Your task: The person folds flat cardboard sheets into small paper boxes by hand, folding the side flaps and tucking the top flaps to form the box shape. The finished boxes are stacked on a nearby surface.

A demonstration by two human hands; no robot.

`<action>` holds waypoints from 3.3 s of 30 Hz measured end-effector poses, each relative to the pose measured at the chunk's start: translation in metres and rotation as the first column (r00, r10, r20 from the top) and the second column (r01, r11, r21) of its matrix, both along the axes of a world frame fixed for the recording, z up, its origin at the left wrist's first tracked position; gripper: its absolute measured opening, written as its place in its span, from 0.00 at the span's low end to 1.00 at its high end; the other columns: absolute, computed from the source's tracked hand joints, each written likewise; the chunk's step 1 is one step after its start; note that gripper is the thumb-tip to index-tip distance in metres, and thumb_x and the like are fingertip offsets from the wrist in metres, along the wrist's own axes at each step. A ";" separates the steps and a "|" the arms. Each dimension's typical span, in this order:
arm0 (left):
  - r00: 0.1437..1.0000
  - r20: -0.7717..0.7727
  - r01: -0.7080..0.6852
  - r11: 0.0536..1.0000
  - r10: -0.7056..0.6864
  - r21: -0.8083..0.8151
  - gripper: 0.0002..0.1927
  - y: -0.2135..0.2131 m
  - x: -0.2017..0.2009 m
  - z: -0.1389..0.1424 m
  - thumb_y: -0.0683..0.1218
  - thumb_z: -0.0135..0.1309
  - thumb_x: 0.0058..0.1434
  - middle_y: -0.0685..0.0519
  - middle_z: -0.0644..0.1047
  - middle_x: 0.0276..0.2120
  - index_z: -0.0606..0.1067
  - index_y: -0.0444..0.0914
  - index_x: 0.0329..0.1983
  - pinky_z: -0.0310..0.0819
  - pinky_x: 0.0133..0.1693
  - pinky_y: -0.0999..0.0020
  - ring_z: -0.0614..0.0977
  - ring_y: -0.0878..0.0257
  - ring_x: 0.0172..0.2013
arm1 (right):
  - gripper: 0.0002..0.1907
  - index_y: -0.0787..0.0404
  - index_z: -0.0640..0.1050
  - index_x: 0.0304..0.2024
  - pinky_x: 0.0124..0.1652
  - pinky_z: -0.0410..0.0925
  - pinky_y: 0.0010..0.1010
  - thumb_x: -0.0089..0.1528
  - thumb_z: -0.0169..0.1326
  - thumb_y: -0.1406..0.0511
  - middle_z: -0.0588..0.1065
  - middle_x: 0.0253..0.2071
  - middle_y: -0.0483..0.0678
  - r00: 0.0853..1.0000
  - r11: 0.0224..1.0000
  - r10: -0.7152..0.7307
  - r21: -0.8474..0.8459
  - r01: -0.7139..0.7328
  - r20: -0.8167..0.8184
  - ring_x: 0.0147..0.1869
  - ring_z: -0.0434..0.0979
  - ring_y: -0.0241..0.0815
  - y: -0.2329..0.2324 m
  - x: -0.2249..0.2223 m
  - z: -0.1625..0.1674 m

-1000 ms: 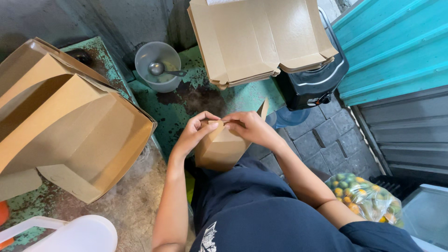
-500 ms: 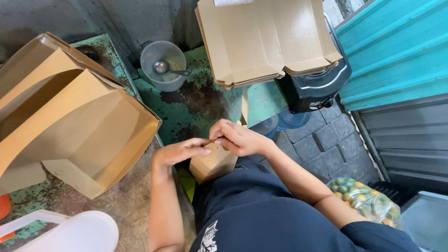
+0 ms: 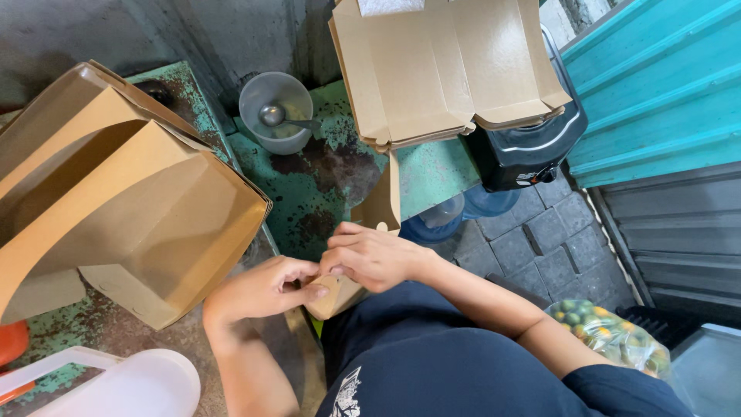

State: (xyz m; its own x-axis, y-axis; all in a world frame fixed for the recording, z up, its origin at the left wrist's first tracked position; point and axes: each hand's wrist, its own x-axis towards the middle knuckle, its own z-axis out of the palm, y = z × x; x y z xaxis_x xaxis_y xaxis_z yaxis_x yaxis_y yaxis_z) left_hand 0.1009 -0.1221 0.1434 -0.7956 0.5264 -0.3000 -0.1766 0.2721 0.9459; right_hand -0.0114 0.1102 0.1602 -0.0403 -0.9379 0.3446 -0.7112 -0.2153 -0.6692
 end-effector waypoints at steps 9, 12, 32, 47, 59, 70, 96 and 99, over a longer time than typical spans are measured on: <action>0.991 -0.077 0.094 0.973 -0.112 -0.212 0.18 0.048 -0.020 -0.021 0.52 0.56 0.64 0.44 0.67 0.19 0.69 0.33 0.30 0.60 0.28 0.56 0.65 0.53 0.22 | 0.08 0.53 0.78 0.46 0.65 0.58 0.47 0.67 0.53 0.61 0.75 0.52 0.59 0.741 0.784 -0.567 0.039 0.619 -0.360 0.61 0.71 0.57 0.061 -0.052 -0.033; 0.996 -0.036 0.064 0.961 -0.076 -0.270 0.16 0.064 -0.030 -0.029 0.53 0.56 0.63 0.46 0.73 0.21 0.70 0.36 0.30 0.64 0.29 0.55 0.72 0.51 0.23 | 0.14 0.55 0.75 0.55 0.59 0.65 0.45 0.67 0.54 0.64 0.73 0.57 0.59 0.692 0.666 -0.719 0.342 0.663 0.058 0.62 0.72 0.55 0.060 -0.058 -0.059; 0.495 0.440 -0.868 0.402 0.749 0.291 0.11 0.151 -0.069 -0.196 0.50 0.57 0.66 0.60 0.79 0.36 0.76 0.38 0.44 0.77 0.42 0.73 0.80 0.74 0.37 | 0.17 0.54 0.80 0.57 0.39 0.71 0.32 0.66 0.55 0.70 0.78 0.44 0.46 0.582 0.613 -0.790 0.264 0.744 0.195 0.42 0.78 0.41 0.048 -0.043 -0.033; 0.576 0.403 -0.815 0.458 0.711 0.355 0.24 0.155 -0.076 -0.200 0.45 0.61 0.61 0.49 0.82 0.36 0.68 0.36 0.59 0.81 0.39 0.70 0.84 0.65 0.35 | 0.15 0.64 0.77 0.46 0.35 0.76 0.29 0.60 0.65 0.68 0.71 0.48 0.49 0.558 0.653 -0.757 0.377 0.657 0.339 0.41 0.81 0.37 0.079 -0.040 -0.113; 0.650 0.497 -0.760 0.469 0.575 0.450 0.20 0.152 -0.078 -0.224 0.45 0.59 0.65 0.43 0.82 0.41 0.70 0.30 0.55 0.84 0.48 0.62 0.86 0.58 0.42 | 0.08 0.65 0.72 0.42 0.38 0.78 0.28 0.67 0.56 0.67 0.67 0.47 0.47 0.559 0.785 -0.619 0.399 0.475 0.552 0.46 0.75 0.36 0.096 -0.065 -0.122; 0.669 0.494 -0.742 0.536 0.555 0.403 0.16 0.152 -0.077 -0.221 0.44 0.55 0.68 0.45 0.82 0.44 0.69 0.33 0.55 0.83 0.48 0.64 0.86 0.58 0.45 | 0.09 0.66 0.80 0.48 0.48 0.74 0.25 0.69 0.57 0.67 0.79 0.42 0.45 0.340 0.786 -0.609 0.488 0.379 0.717 0.47 0.78 0.31 0.103 -0.055 -0.140; 0.582 0.524 -0.813 0.463 0.621 0.354 0.22 0.161 -0.087 -0.246 0.53 0.56 0.68 0.46 0.81 0.43 0.77 0.28 0.50 0.83 0.51 0.62 0.84 0.60 0.44 | 0.13 0.65 0.81 0.37 0.41 0.75 0.26 0.62 0.64 0.60 0.72 0.54 0.51 0.406 0.555 -0.825 0.433 0.710 0.393 0.50 0.78 0.37 0.091 -0.050 -0.126; 0.599 0.548 -0.799 0.482 0.583 0.360 0.23 0.161 -0.086 -0.247 0.54 0.56 0.68 0.46 0.80 0.46 0.77 0.28 0.52 0.81 0.54 0.60 0.83 0.59 0.47 | 0.12 0.65 0.81 0.37 0.43 0.77 0.27 0.62 0.63 0.61 0.76 0.54 0.51 0.388 0.533 -0.841 0.454 0.714 0.377 0.51 0.80 0.37 0.090 -0.049 -0.124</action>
